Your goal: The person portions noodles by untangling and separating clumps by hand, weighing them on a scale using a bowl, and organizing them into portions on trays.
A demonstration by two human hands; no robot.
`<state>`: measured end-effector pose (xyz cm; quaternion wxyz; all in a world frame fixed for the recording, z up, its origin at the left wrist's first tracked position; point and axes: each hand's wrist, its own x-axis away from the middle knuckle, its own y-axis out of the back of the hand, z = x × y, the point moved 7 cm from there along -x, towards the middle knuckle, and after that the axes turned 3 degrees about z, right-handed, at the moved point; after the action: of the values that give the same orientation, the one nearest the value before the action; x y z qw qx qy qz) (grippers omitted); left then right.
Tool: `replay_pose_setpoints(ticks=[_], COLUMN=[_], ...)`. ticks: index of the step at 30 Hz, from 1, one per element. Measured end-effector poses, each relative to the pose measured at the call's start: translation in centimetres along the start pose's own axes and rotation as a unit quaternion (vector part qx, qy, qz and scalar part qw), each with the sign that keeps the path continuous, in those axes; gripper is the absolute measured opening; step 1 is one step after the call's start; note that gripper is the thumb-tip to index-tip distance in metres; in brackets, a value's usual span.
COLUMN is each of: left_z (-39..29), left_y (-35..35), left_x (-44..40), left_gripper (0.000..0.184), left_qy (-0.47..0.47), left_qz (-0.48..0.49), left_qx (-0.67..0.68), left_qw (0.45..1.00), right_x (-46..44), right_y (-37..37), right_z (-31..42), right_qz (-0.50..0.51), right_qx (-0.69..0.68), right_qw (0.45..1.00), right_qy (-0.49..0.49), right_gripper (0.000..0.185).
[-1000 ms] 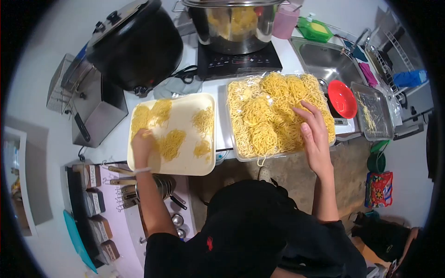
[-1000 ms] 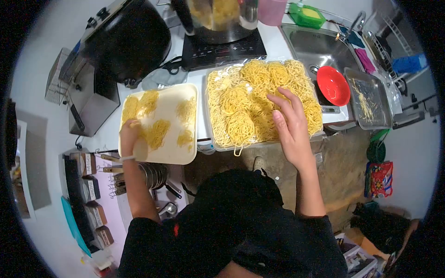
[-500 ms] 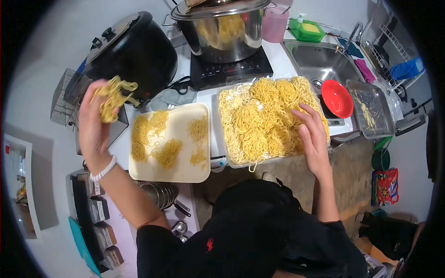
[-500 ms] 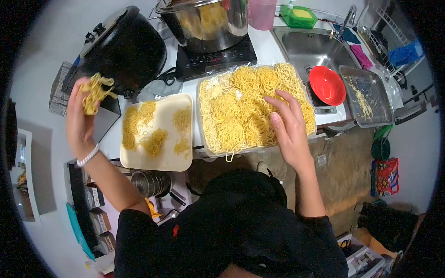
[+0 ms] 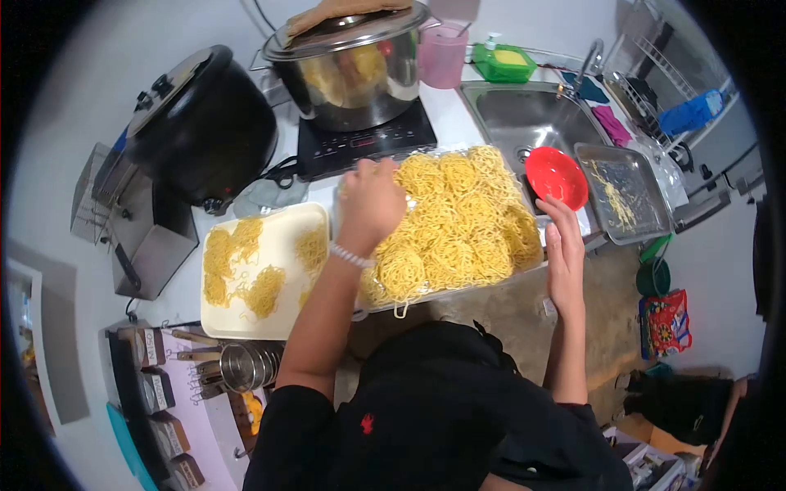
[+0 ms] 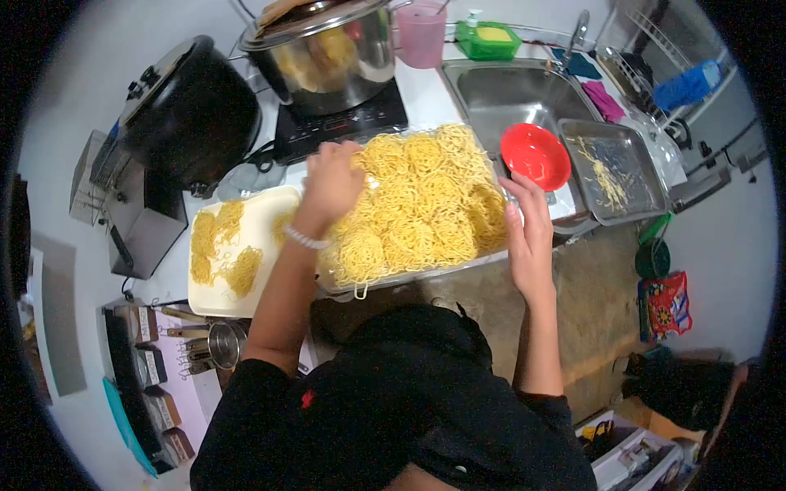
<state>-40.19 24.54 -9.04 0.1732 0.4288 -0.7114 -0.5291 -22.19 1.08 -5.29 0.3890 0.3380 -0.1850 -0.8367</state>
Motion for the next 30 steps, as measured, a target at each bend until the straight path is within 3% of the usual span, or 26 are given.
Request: replay_pose_setpoints(ticks=[2, 4, 7, 10, 14, 16, 19, 20, 21, 22, 23, 25, 30], left_z=[0.3, 3.2, 8.4, 9.8, 10.5, 9.9, 4.0, 2.7, 0.2, 0.0, -0.2, -0.6, -0.7], left_y=[3.2, 4.7, 0.6, -1.6, 0.2, 1.0, 4.4, 3.8, 3.4, 0.8, -1.6, -2.0, 1.7], left_x=[0.0, -1.3, -3.0, -3.0, -1.2, -1.4, -0.3, -0.3, 0.8, 0.8, 1.5, 1.9, 4.6], left_gripper=[0.036, 0.038, 0.032, 0.022, 0.014, 0.011, 0.017, 0.028, 0.042, 0.059, 0.070, 0.075, 0.072], left_qy=[-0.016, 0.093, 0.152, 0.097, 0.095, 0.011, -0.028, -0.075, -0.045, -0.009, 0.021, 0.025, -0.017], left_qz=[-0.029, -0.079, -0.062, -0.057, -0.202, -0.238, -0.273, -0.225, -0.155, -0.044, 0.031, 0.065, 0.000], left_qx=[0.024, 0.039, -0.002, 0.136, 0.081, 0.132, 0.137, 0.162, 0.042, 0.021, 0.092, 0.048, 0.166], left_qw=[0.999, 0.992, 0.986, 0.984, 0.971, 0.962, 0.952, 0.958, 0.986, 0.999, 0.995, 0.996, 0.986], right_x=[-0.3, -0.8, -2.0, -2.3, -2.2, -2.1, -2.2, -2.5, -3.0, -3.6, -4.1, -5.0, -5.4], right_y=[0.5, -0.2, -2.6, -5.5, -6.0, -6.1, -6.0, -6.1, -5.8, -5.4, -5.2, -5.3, -8.5], right_z=[-3.2, -6.0, -7.9, -8.6, -8.1, -7.9, -8.4, -8.5, -7.9, -7.3, -7.2, -5.7, 4.0], right_qz=[-0.011, 0.000, 0.055, 0.126, 0.169, 0.183, 0.191, 0.195, 0.188, 0.179, 0.160, 0.142, 0.124], right_qx=[0.001, -0.035, -0.090, -0.154, -0.091, -0.055, -0.055, -0.056, -0.030, -0.004, 0.004, 0.003, -0.078], right_qw=[1.000, 0.999, 0.993, 0.978, 0.980, 0.981, 0.980, 0.979, 0.982, 0.983, 0.985, 0.985, 0.977], right_qy=[-0.021, -0.041, -0.048, -0.062, -0.053, -0.028, -0.012, -0.005, 0.018, 0.041, 0.067, 0.097, 0.155], right_gripper=[0.036, 0.038, 0.045, 0.051, 0.058, 0.059, 0.061, 0.062, 0.063, 0.064, 0.065, 0.064, 0.065])
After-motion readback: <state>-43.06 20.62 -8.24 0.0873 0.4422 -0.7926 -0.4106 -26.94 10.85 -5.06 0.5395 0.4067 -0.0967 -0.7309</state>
